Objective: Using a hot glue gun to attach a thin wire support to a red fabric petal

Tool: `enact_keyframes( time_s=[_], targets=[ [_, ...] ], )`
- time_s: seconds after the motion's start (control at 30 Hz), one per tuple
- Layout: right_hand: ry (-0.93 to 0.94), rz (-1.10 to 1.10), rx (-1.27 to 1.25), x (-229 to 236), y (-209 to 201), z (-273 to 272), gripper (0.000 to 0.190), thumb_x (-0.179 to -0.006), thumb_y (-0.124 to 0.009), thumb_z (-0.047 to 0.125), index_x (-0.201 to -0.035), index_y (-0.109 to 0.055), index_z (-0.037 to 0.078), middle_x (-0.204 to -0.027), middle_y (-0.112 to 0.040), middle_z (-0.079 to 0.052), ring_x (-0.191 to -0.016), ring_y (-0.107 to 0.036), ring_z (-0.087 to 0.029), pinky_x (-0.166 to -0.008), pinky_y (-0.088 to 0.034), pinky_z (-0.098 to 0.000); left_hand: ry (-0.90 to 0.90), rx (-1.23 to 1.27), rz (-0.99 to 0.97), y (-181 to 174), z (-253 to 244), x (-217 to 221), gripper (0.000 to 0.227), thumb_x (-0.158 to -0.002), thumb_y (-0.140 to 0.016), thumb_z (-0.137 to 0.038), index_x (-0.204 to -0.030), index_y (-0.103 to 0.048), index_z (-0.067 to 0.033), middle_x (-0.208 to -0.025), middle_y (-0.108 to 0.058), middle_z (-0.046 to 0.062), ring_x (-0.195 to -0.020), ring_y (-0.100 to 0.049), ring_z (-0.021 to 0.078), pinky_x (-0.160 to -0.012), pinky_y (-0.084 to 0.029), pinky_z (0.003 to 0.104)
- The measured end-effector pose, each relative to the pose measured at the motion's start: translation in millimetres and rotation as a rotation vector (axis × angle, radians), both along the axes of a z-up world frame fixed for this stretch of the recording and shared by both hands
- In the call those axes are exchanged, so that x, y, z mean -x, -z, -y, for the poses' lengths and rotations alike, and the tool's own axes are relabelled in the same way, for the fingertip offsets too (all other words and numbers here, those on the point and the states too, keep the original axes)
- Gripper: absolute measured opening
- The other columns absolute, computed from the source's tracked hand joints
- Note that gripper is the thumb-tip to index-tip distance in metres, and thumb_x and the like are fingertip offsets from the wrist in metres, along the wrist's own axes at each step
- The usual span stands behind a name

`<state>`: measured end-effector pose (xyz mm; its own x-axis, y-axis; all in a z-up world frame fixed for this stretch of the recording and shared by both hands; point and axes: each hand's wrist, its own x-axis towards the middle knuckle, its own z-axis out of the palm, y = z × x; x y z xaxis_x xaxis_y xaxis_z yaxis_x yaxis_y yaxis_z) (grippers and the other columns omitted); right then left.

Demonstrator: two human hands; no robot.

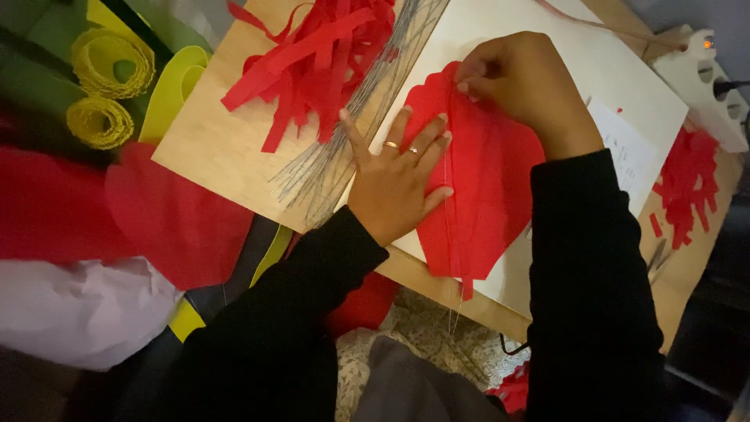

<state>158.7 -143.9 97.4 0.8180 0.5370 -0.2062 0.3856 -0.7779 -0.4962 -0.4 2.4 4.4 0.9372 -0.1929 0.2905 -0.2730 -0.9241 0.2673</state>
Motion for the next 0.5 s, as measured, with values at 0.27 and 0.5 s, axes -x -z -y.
enact_keyframes(
  time_s=[0.27, 0.5],
  targets=[
    [0.067, 0.047, 0.078, -9, 10, -5, 0.014, -0.088, -0.08, 0.009, -0.099, -0.072, 0.013, -0.084, -0.072, -0.005, -0.076, -0.065, -0.017, -0.066, -0.047, -0.0334, -0.008, -0.061, -0.057, -2, 1, 0, 0.075, -0.099, -0.043, -0.075, -0.158, -0.049, -0.0294, -0.17, -0.031, -0.009, -0.156, -0.026, 0.028, -0.105, -0.008, 0.094],
    [0.126, 0.047, 0.126, -9, 10, -12, 0.02, -0.091, -0.078, 0.008, -0.102, -0.062, 0.012, -0.094, -0.074, -0.011, -0.083, -0.069, -0.026, -0.066, -0.049, -0.0394, -0.012, -0.059, -0.055, 1, 1, 0, 0.075, -0.099, -0.04, -0.077, -0.157, -0.05, -0.0304, -0.169, -0.032, -0.01, -0.157, -0.026, 0.0276, -0.105, -0.008, 0.094]
  ],
)
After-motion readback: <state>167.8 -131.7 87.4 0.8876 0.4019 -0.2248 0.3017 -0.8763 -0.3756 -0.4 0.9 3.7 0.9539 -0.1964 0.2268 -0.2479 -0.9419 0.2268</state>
